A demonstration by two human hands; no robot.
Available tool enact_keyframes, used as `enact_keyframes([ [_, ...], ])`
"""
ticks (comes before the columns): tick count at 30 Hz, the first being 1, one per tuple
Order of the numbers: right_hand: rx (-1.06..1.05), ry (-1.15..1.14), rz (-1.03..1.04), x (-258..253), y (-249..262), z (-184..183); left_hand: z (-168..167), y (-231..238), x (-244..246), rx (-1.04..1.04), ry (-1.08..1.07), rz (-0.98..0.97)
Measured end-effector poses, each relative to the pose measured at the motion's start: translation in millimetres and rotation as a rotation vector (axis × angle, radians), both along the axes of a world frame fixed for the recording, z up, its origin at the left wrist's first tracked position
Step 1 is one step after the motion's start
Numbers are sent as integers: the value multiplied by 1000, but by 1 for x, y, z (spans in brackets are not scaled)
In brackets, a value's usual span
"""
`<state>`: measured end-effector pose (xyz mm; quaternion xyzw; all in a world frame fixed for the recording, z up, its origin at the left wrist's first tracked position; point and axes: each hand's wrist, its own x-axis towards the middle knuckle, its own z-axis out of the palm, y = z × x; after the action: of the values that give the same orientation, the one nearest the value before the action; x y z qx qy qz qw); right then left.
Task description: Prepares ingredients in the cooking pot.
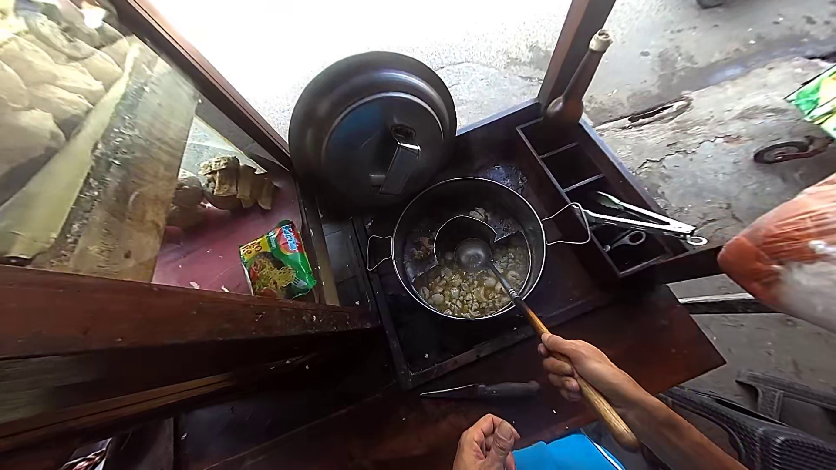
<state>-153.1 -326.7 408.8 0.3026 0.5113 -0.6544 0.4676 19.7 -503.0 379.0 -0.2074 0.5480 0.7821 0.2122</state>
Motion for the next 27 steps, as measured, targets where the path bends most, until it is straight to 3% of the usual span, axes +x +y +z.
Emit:
enact_keyframes([
  [4, -73, -131, -112, -19, -22, -6, 2, 0, 0, 2, 5, -7],
  [12, -87, -141, -227, -46, -68, -18, 2, -2, 5, 3, 28, 37],
  [22, -456, -287, -529, -87, -107, -65, 0, 2, 10, 10, 42, 37],
  [27, -597, -222, -632, -95, -101, -85, 1, -1, 11, -3, 51, 44],
])
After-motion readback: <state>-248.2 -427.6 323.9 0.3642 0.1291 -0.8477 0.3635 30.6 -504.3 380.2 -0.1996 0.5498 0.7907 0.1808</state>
